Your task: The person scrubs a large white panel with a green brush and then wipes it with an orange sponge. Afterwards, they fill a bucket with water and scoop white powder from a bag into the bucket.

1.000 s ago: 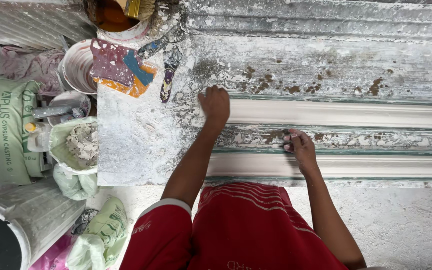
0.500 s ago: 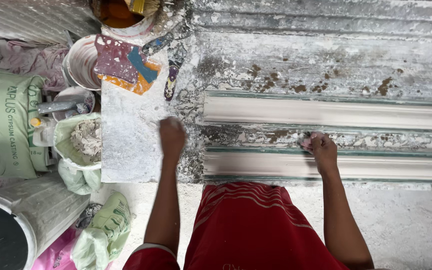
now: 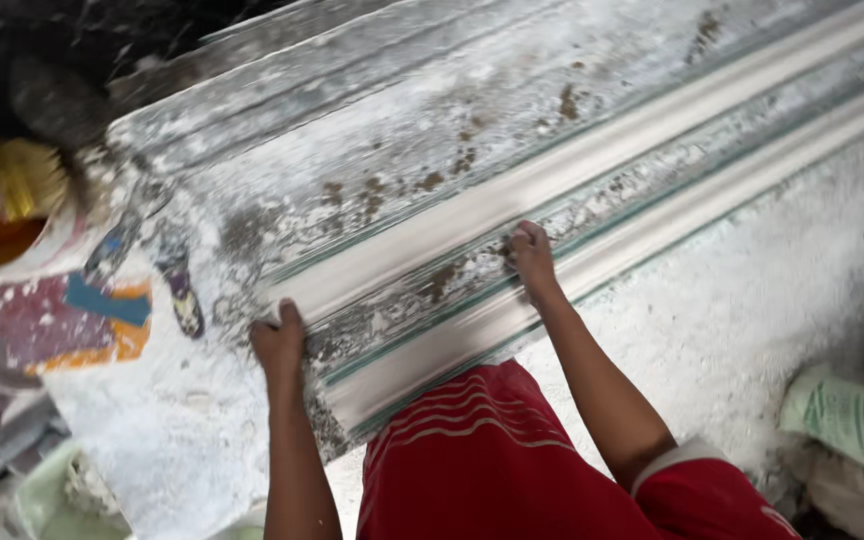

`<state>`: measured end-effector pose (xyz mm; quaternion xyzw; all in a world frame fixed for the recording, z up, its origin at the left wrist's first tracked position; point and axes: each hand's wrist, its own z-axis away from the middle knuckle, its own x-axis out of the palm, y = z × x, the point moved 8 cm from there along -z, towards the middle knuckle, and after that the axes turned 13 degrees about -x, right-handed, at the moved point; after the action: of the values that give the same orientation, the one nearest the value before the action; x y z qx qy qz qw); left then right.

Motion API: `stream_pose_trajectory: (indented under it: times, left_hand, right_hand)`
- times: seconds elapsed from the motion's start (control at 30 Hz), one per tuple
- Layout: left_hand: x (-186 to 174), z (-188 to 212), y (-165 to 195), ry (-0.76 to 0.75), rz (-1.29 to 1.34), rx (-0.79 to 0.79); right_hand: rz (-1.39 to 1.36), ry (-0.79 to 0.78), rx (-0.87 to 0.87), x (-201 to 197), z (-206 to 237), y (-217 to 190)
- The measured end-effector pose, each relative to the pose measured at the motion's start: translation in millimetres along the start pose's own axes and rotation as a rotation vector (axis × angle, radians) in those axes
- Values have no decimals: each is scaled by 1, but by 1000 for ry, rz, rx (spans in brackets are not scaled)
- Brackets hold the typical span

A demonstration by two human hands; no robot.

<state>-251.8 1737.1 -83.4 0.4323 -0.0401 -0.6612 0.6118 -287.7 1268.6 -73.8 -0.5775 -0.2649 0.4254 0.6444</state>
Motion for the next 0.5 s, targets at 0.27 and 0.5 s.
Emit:
stream_pose_trajectory:
  times: [0.27, 0.5]
  left_hand:
    - [-20, 6, 6, -122, 116, 52]
    - [-23, -19, -2, -214, 63, -28]
  right_hand:
    - [-165, 358, 287, -11, -9, 9]
    - [-152, 240, 260, -13, -29, 7]
